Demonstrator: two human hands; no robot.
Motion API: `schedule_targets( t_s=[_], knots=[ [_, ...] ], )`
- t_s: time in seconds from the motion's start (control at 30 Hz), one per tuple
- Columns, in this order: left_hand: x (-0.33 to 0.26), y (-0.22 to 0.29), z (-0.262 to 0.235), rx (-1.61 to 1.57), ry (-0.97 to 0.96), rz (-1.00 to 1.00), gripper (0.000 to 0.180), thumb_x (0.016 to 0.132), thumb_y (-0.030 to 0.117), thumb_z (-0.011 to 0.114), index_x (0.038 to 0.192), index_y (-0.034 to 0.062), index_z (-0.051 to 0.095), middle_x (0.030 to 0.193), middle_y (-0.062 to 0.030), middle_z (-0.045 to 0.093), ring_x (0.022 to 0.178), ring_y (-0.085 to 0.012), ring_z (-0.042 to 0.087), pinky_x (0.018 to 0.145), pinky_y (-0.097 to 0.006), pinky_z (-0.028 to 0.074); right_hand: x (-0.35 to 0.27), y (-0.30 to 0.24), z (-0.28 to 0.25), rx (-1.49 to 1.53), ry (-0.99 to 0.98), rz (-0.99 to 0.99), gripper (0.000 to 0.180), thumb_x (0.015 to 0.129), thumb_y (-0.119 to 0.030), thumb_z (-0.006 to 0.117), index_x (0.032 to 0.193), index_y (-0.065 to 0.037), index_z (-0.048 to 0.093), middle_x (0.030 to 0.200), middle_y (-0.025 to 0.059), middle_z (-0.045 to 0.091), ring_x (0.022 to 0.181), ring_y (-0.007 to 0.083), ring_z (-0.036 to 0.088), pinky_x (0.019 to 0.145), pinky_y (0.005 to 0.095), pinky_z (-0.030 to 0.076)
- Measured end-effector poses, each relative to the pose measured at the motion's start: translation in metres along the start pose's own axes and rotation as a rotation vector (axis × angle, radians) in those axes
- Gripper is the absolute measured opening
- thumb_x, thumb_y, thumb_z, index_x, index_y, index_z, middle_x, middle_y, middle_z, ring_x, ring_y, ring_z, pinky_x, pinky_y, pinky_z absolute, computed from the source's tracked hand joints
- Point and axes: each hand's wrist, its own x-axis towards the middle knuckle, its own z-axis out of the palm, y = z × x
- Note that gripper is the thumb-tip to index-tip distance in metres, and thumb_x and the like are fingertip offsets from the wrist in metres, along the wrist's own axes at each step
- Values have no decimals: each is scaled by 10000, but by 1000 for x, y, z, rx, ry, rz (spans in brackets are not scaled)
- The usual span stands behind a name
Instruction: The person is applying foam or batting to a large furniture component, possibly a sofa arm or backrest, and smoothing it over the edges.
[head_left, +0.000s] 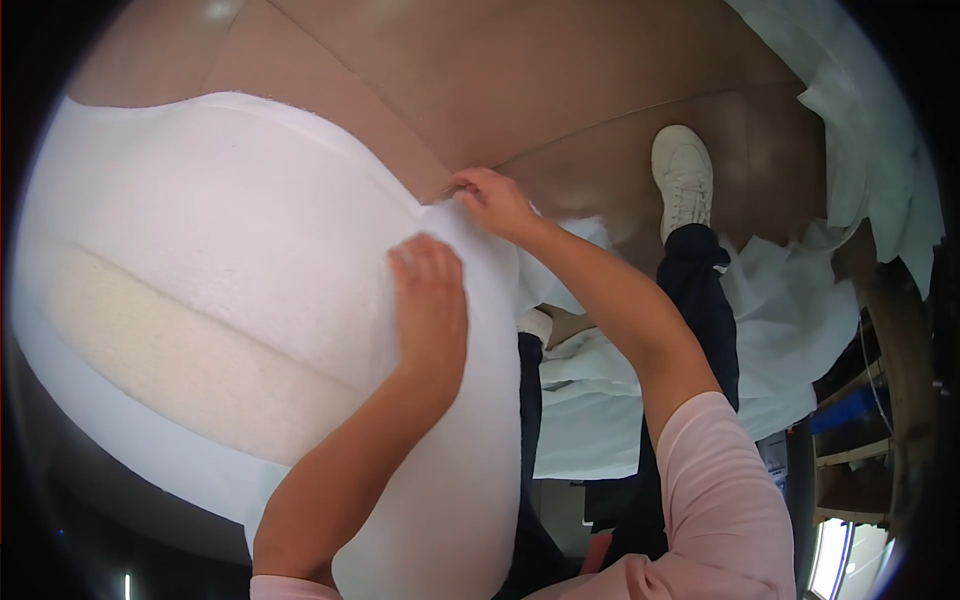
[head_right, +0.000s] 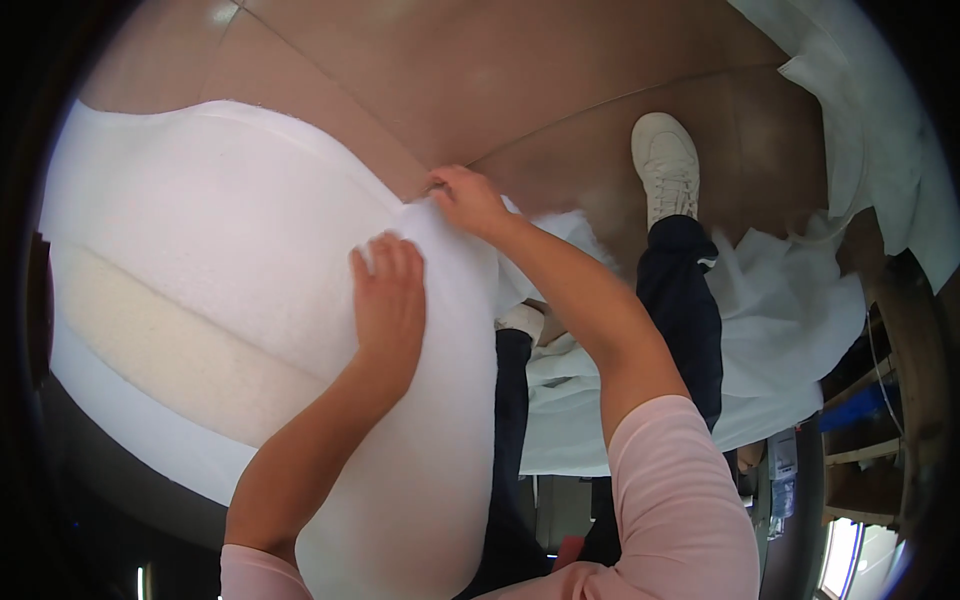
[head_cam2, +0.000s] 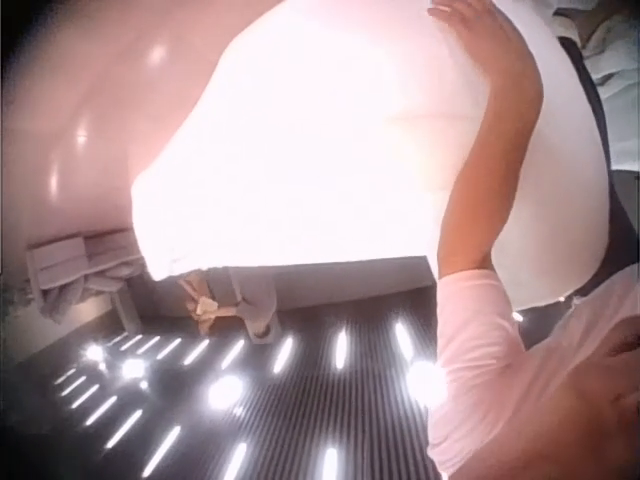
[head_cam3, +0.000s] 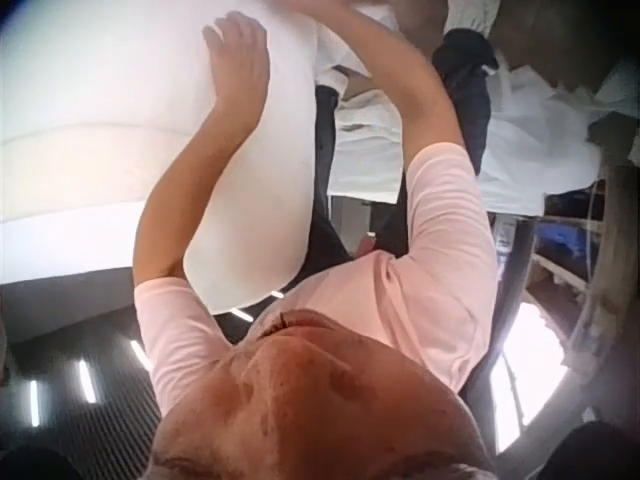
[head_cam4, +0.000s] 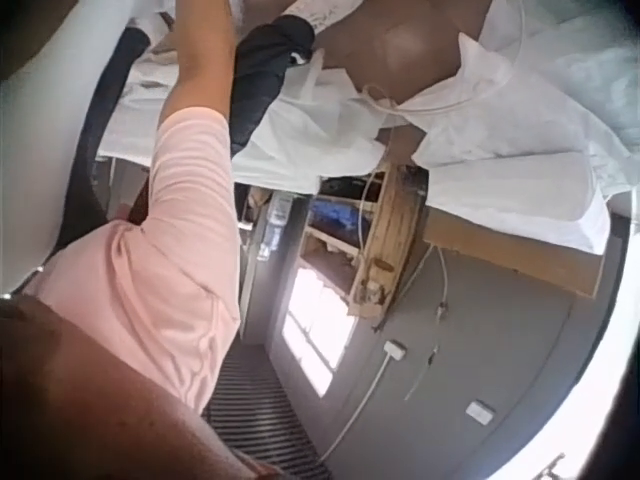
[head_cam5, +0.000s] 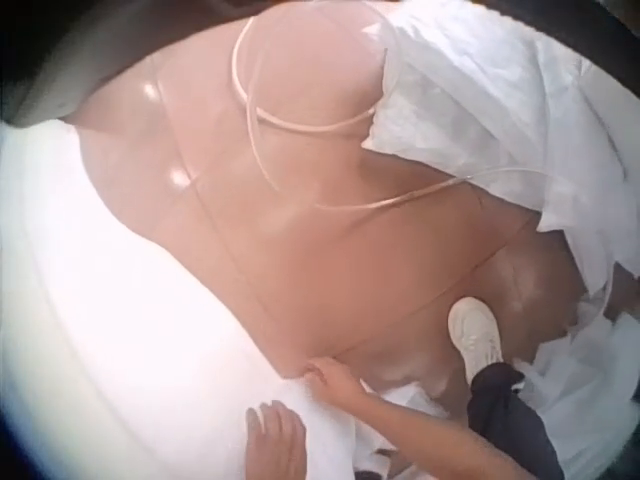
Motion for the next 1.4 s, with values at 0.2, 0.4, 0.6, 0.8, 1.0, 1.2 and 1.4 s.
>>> schedule_targets(
  t_s=[0.2,0.4,0.6,0.8,1.0,1.2,1.4],
  knots=[
    [21,33,62,-281,-300,155,694,980,467,442,1467,-19,356,1546,-245,299,1451,-342,277,1190,-432,208,-69,4,-27,-627,-243,183,411,810,-348,690,1103,-67,626,1152,163,654,1025,356,640,870,431,520],
    [48,28,86,-389,-362,-106,798,969,519,437,1535,-4,231,1607,-249,152,1496,-356,164,1204,-404,169,-83,58,-55,-386,-278,380,342,789,-313,720,1040,-87,668,948,165,700,935,342,668,832,441,528],
    [45,33,92,-308,-256,-178,800,955,487,481,1525,-21,245,1583,-268,209,1474,-372,218,1198,-409,187,-48,26,-98,-738,-183,104,256,774,-219,712,986,-82,672,825,161,687,815,357,672,762,450,547],
    [51,22,98,-348,-206,-258,797,941,443,528,1496,-68,269,1558,-272,266,1455,-384,254,1182,-423,231,-52,-32,-35,-725,59,-256,318,775,-133,650,1084,-54,644,1119,182,640,1082,325,605,921,449,488],
    [30,31,47,-314,-385,-64,786,957,381,528,1503,-91,217,1593,-262,177,1466,-382,231,1164,-411,279,-46,16,28,-160,-476,240,479,883,-210,522,1343,-82,552,1466,131,464,1311,336,458,1094,415,364],
    [1,28,57,-598,-355,-229,894,906,436,600,1491,-112,203,1571,-303,178,1434,-401,295,1126,-404,339,-8,-18,79,-325,-393,30,518,942,-350,357,1366,-128,553,1521,134,399,1389,344,370,1128,525,295],
    [-11,19,54,-476,-238,-156,736,918,385,600,1431,-82,355,1512,-301,307,1356,-382,419,1068,-390,402,-6,-46,72,-411,-385,96,473,953,-330,412,1340,-105,566,1492,131,432,1344,351,426,1102,524,331]
  ],
)
